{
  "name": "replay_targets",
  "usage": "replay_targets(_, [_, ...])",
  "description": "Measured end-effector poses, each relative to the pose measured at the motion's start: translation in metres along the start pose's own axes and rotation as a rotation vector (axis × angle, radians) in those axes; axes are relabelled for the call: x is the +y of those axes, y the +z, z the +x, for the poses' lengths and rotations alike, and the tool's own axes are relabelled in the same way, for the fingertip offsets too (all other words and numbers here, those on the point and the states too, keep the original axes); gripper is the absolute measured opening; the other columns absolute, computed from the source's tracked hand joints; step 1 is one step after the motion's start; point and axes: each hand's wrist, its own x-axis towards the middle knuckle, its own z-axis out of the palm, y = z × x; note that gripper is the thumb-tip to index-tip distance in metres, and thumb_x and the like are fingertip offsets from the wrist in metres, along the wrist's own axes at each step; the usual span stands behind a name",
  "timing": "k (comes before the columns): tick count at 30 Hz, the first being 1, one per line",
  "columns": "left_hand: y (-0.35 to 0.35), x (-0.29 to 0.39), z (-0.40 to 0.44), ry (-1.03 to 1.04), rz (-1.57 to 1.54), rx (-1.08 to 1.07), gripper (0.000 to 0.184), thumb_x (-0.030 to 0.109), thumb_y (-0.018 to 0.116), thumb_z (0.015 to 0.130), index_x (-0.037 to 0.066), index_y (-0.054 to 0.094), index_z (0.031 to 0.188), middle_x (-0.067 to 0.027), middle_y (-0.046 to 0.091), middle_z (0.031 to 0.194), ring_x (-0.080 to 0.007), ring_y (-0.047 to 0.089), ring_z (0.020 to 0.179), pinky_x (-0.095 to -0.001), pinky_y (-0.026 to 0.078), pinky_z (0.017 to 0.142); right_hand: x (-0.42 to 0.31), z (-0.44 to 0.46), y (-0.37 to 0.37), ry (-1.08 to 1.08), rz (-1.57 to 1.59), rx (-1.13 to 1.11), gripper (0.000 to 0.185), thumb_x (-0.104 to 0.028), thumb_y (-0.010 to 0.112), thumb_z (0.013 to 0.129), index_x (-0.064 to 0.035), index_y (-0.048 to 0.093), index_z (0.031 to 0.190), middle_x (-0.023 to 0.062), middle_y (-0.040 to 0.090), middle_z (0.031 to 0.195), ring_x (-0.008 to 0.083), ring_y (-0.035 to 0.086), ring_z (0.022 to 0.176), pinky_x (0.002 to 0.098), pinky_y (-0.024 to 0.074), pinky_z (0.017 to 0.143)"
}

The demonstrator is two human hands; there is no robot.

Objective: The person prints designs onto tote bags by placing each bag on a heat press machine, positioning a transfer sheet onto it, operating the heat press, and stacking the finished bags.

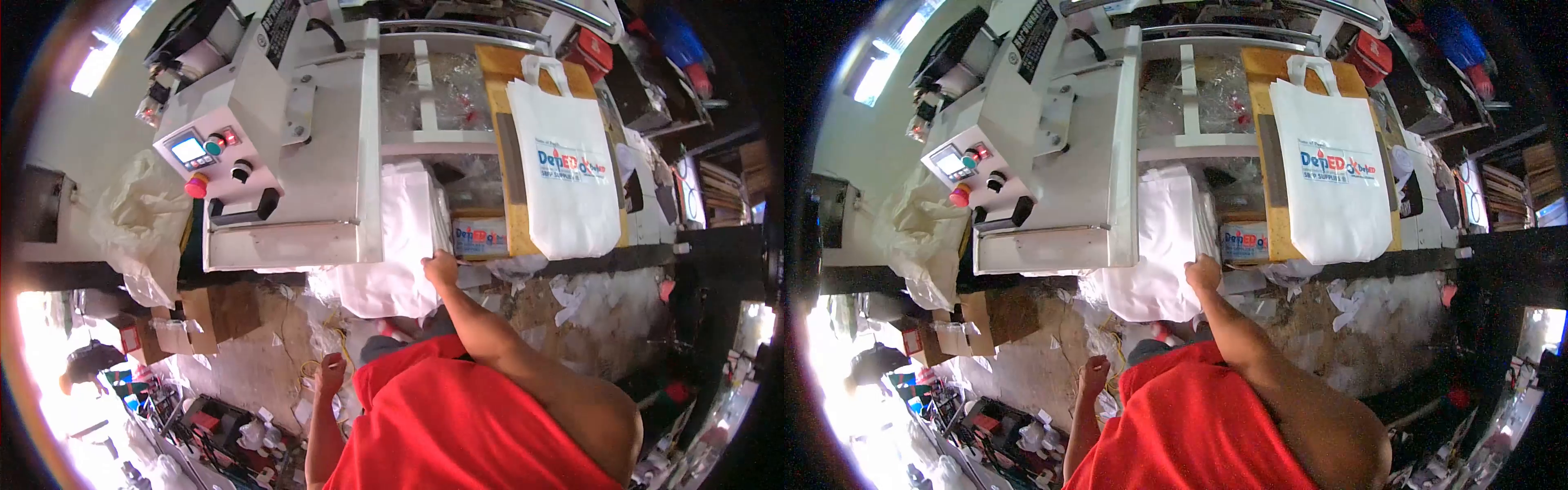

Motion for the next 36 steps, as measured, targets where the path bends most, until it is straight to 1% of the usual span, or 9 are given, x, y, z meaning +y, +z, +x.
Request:
replay_targets(4, [0.018,0.024,-0.005,0.075,-0.02,0.101,0.034,0.029,0.069,0.091,0.005,0.07,0.115,-0.0167,0.074,0.105,-0.0277,0.073,0.099,-0.0396,0.057,0.087,0.01,-0.005,-0.046,-0.038,0.326,-0.208,0.032,-0.028,0.075,0.077,0.0004,0.07,0.092,0.0194,0.072,0.089,0.0307,0.07,0.078,0.0412,0.0538,0.07])
replay_targets(7, [0.072,-0.015,0.032,0.176,-0.231,0.23,0.058,0.037,0.069,0.095,0.004,0.052,0.139,-0.0205,0.066,0.125,-0.0298,0.069,0.107,-0.0418,0.054,0.091,0.023,-0.033,-0.1,0.133,0.756,-0.446,0.031,-0.019,0.074,0.082,0.0001,0.069,0.105,0.014,0.072,0.095,0.026,0.07,0.083,0.041,0.0559,0.072])
replay_targets(9, [0.055,0.082,0.004,-0.238,-0.744,0.023,0.078,0.036,0.071,0.094,0.006,0.031,0.154,-0.0204,0.061,0.131,-0.0293,0.064,0.114,-0.0405,0.052,0.095,0.008,-0.072,-0.168,0.246,1.028,-0.649,0.04,-0.009,0.072,0.086,-0.0001,0.06,0.123,0.0109,0.068,0.11,0.0249,0.069,0.091,0.0409,0.0581,0.076])
replay_targets(13, [0.054,0.116,-0.012,-0.274,-1.178,-0.475,0.091,0.028,0.075,0.092,0.008,0.018,0.16,-0.0183,0.061,0.127,-0.0252,0.06,0.117,-0.038,0.049,0.098,0.037,-0.105,-0.208,0.174,1.208,-0.66,0.058,-0.004,0.068,0.089,-0.002,0.045,0.143,0.0129,0.064,0.121,0.0248,0.067,0.101,0.0388,0.0572,0.088])
replay_targets(15, [0.046,0.133,-0.022,0.16,-0.94,-0.285,0.098,0.014,0.078,0.086,0.007,0.015,0.161,-0.0173,0.06,0.13,-0.0227,0.059,0.117,-0.0363,0.049,0.098,0.036,-0.123,-0.245,0.104,1.149,-0.615,0.062,-0.003,0.068,0.089,-0.002,0.042,0.145,0.0128,0.064,0.12,0.0252,0.067,0.101,0.039,0.0574,0.088])
replay_targets(21, [-0.056,0.241,-0.13,0.57,-0.938,-0.39,0.101,-0.006,0.081,0.074,0.002,0.025,0.158,-0.0136,0.06,0.133,-0.0206,0.06,0.116,-0.0351,0.048,0.102,0.031,-0.183,-0.339,-0.067,1.211,-0.413,0.069,-0.002,0.072,0.089,-0.0046,0.039,0.15,0.0201,0.062,0.121,0.0252,0.064,0.107,0.0379,0.0558,0.091])
replay_targets(28, [-0.082,0.398,-0.154,0.98,-0.534,0.101,0.068,0.008,0.075,0.083,-0.002,0.049,0.145,-0.0147,0.062,0.131,-0.0213,0.059,0.119,-0.0352,0.047,0.103,0.012,-0.134,-0.462,-0.508,1.202,-0.367,0.047,-0.015,0.075,0.091,-0.0058,0.058,0.134,0.0105,0.064,0.116,0.0193,0.061,0.106,0.0341,0.0517,0.09])
replay_targets(31, [-0.081,0.511,-0.156,1.147,-0.329,0.519,0.042,0.012,0.058,0.101,-0.001,0.054,0.141,-0.0136,0.059,0.138,-0.019,0.055,0.121,-0.031,0.04,0.105,-0.029,-0.072,-0.567,-0.675,1.098,-0.165,0.033,-0.017,0.074,0.093,-0.0045,0.065,0.123,0.005,0.069,0.11,0.0123,0.062,0.102,0.0296,0.0504,0.088])
replay_targets(36, [-0.024,0.627,-0.167,1.646,-0.541,1.263,0.045,0.028,0.053,0.104,-0.005,0.05,0.135,-0.0183,0.063,0.123,-0.0232,0.065,0.104,-0.0361,0.05,0.094,-0.046,-0.077,-0.706,-1.708,0.689,1.186,0.038,-0.017,0.055,0.105,0.0022,0.046,0.137,0.0147,0.066,0.114,0.0184,0.066,0.096,0.028,0.0562,0.081])
